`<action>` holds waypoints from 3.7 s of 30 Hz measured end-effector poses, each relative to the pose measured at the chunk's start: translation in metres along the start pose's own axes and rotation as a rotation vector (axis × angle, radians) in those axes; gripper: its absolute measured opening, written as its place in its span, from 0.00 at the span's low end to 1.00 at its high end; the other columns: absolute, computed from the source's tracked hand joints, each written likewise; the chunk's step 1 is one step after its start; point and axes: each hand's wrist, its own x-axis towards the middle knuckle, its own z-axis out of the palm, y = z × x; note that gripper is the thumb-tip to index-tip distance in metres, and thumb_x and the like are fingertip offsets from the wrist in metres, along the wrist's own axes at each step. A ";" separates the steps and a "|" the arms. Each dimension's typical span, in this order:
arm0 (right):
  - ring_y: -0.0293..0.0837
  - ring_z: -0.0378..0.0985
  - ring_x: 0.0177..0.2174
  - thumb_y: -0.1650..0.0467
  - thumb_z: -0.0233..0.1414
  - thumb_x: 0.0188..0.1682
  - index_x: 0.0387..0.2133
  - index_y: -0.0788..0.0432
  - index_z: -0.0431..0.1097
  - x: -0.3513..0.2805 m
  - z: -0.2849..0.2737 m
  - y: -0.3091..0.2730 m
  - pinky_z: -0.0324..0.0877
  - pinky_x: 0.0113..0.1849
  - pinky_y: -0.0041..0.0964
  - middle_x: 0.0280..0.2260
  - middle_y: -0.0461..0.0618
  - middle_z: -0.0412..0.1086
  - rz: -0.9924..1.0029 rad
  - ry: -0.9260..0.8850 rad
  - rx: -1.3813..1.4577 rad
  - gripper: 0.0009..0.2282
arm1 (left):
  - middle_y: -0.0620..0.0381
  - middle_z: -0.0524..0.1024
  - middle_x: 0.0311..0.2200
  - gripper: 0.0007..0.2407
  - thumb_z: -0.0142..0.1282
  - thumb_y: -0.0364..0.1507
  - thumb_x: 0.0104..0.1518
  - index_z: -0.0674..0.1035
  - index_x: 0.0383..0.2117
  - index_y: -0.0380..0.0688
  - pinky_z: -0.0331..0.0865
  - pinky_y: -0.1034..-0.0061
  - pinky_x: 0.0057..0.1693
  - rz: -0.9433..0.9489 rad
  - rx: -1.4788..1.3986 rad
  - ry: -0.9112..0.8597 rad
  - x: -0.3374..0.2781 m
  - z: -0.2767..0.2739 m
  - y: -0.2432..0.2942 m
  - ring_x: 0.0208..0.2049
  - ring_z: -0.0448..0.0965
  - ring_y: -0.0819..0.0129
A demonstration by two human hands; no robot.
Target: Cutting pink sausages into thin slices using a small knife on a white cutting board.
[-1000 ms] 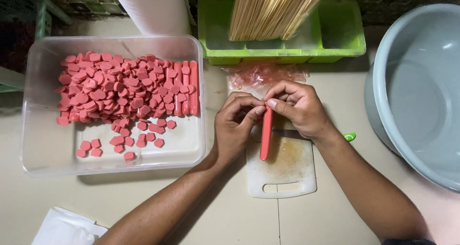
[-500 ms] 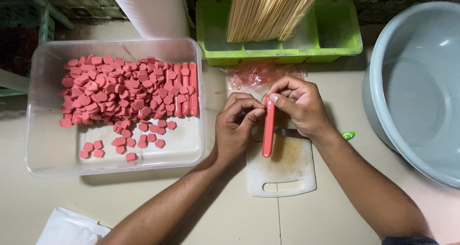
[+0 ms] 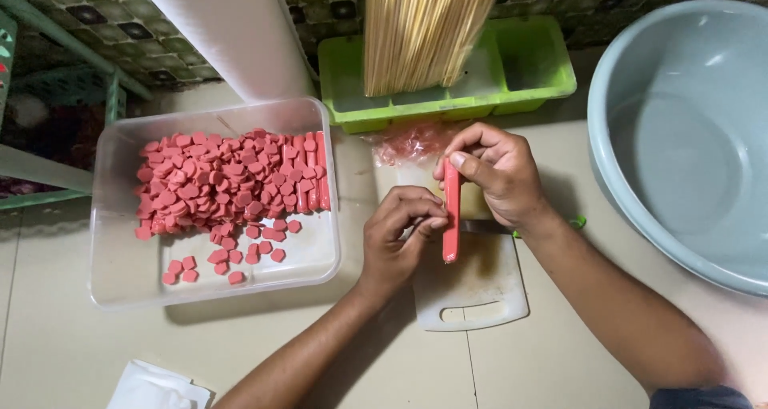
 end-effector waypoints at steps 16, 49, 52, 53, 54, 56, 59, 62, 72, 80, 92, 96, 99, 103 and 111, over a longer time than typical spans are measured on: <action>0.50 0.81 0.30 0.74 0.53 0.51 0.35 0.65 0.70 -0.003 -0.009 -0.036 0.81 0.35 0.40 0.28 0.61 0.75 -0.013 -0.050 0.035 0.05 | 0.47 0.81 0.38 0.03 0.54 0.26 0.64 0.78 0.35 0.40 0.77 0.71 0.50 0.126 0.178 -0.133 -0.019 0.000 0.048 0.41 0.83 0.58; 0.48 0.80 0.29 0.74 0.54 0.51 0.35 0.65 0.70 -0.013 0.000 -0.034 0.80 0.34 0.38 0.28 0.61 0.75 -0.031 -0.101 -0.030 0.05 | 0.45 0.81 0.33 0.06 0.50 0.27 0.67 0.74 0.34 0.38 0.80 0.71 0.45 -0.034 -0.052 -0.122 -0.094 -0.012 0.073 0.39 0.87 0.55; 0.48 0.80 0.29 0.74 0.53 0.52 0.36 0.66 0.70 -0.014 -0.001 -0.033 0.80 0.34 0.37 0.28 0.60 0.75 -0.021 -0.110 -0.044 0.05 | 0.46 0.81 0.31 0.07 0.51 0.28 0.67 0.74 0.32 0.38 0.79 0.71 0.45 -0.053 -0.041 -0.116 -0.099 -0.014 0.076 0.39 0.87 0.55; 0.48 0.80 0.29 0.74 0.53 0.52 0.36 0.66 0.70 -0.013 -0.002 -0.033 0.81 0.34 0.37 0.29 0.60 0.75 -0.035 -0.115 -0.048 0.04 | 0.45 0.81 0.32 0.07 0.51 0.29 0.67 0.75 0.33 0.38 0.80 0.71 0.46 -0.048 -0.044 -0.119 -0.099 -0.015 0.077 0.39 0.87 0.55; 0.47 0.80 0.29 0.75 0.53 0.52 0.36 0.66 0.70 -0.014 -0.002 -0.030 0.81 0.34 0.37 0.29 0.60 0.75 -0.042 -0.118 -0.050 0.04 | 0.44 0.82 0.33 0.08 0.51 0.30 0.67 0.75 0.33 0.38 0.81 0.70 0.47 -0.049 -0.046 -0.121 -0.102 -0.016 0.078 0.39 0.86 0.55; 0.47 0.80 0.29 0.74 0.53 0.53 0.36 0.65 0.70 -0.013 -0.005 -0.027 0.81 0.34 0.36 0.29 0.60 0.75 -0.056 -0.128 -0.064 0.04 | 0.44 0.81 0.33 0.08 0.50 0.30 0.67 0.75 0.33 0.38 0.81 0.70 0.48 -0.041 -0.040 -0.126 -0.102 -0.018 0.082 0.39 0.86 0.55; 0.47 0.80 0.29 0.74 0.53 0.53 0.37 0.65 0.69 -0.016 -0.002 -0.027 0.81 0.33 0.35 0.30 0.60 0.74 -0.039 -0.117 -0.075 0.04 | 0.44 0.81 0.34 0.08 0.49 0.29 0.67 0.75 0.34 0.38 0.81 0.68 0.49 -0.055 -0.045 -0.130 -0.110 -0.021 0.083 0.39 0.86 0.55; 0.47 0.80 0.29 0.73 0.54 0.52 0.36 0.65 0.69 -0.016 -0.001 -0.031 0.81 0.33 0.35 0.29 0.60 0.74 -0.002 -0.086 -0.070 0.05 | 0.44 0.81 0.34 0.07 0.49 0.28 0.67 0.75 0.34 0.38 0.81 0.68 0.49 -0.071 -0.047 -0.134 -0.116 -0.023 0.081 0.39 0.86 0.55; 0.45 0.80 0.30 0.72 0.54 0.51 0.36 0.63 0.69 -0.015 -0.001 -0.031 0.81 0.32 0.34 0.29 0.58 0.74 0.031 -0.048 -0.088 0.05 | 0.45 0.80 0.31 0.05 0.51 0.26 0.66 0.75 0.33 0.37 0.81 0.72 0.45 -0.112 -0.058 -0.166 -0.131 -0.033 0.081 0.36 0.86 0.56; 0.44 0.80 0.29 0.72 0.54 0.51 0.35 0.62 0.69 -0.010 -0.005 -0.027 0.79 0.31 0.32 0.29 0.59 0.75 0.025 -0.020 -0.088 0.05 | 0.46 0.80 0.30 0.05 0.53 0.25 0.65 0.76 0.33 0.35 0.82 0.73 0.44 -0.155 -0.072 -0.141 -0.136 -0.043 0.075 0.35 0.86 0.57; 0.45 0.79 0.29 0.73 0.55 0.51 0.36 0.63 0.69 -0.006 -0.014 -0.029 0.81 0.33 0.33 0.30 0.59 0.74 -0.021 -0.015 -0.045 0.05 | 0.47 0.82 0.30 0.02 0.55 0.23 0.62 0.77 0.32 0.36 0.80 0.75 0.43 -0.283 0.076 0.018 -0.085 -0.041 0.068 0.31 0.83 0.64; 0.41 0.82 0.27 0.70 0.58 0.50 0.39 0.67 0.70 -0.003 -0.009 -0.023 0.82 0.31 0.30 0.29 0.60 0.75 -0.036 0.112 -0.010 0.10 | 0.52 0.84 0.35 0.03 0.58 0.21 0.62 0.80 0.38 0.39 0.80 0.73 0.44 -0.218 -0.014 0.193 -0.040 -0.020 0.050 0.36 0.82 0.70; 0.43 0.81 0.28 0.71 0.58 0.51 0.40 0.68 0.69 0.001 -0.016 -0.022 0.82 0.32 0.33 0.30 0.63 0.75 -0.043 0.105 -0.005 0.10 | 0.48 0.84 0.35 0.01 0.58 0.20 0.61 0.80 0.36 0.37 0.79 0.71 0.43 -0.265 -0.057 0.173 -0.017 0.012 0.047 0.35 0.81 0.67; 0.43 0.82 0.27 0.71 0.57 0.51 0.39 0.67 0.69 0.003 -0.021 -0.020 0.82 0.32 0.33 0.29 0.63 0.75 -0.067 0.130 0.011 0.09 | 0.49 0.82 0.34 0.05 0.57 0.19 0.61 0.80 0.42 0.38 0.81 0.69 0.43 -0.262 -0.055 0.215 0.022 0.026 0.013 0.34 0.79 0.69; 0.45 0.83 0.27 0.74 0.57 0.52 0.40 0.69 0.68 0.012 -0.021 -0.008 0.83 0.32 0.38 0.30 0.65 0.75 -0.146 0.163 0.018 0.08 | 0.55 0.81 0.32 0.04 0.58 0.18 0.61 0.83 0.39 0.37 0.81 0.79 0.43 -0.246 -0.123 0.438 0.070 0.023 -0.048 0.34 0.76 0.78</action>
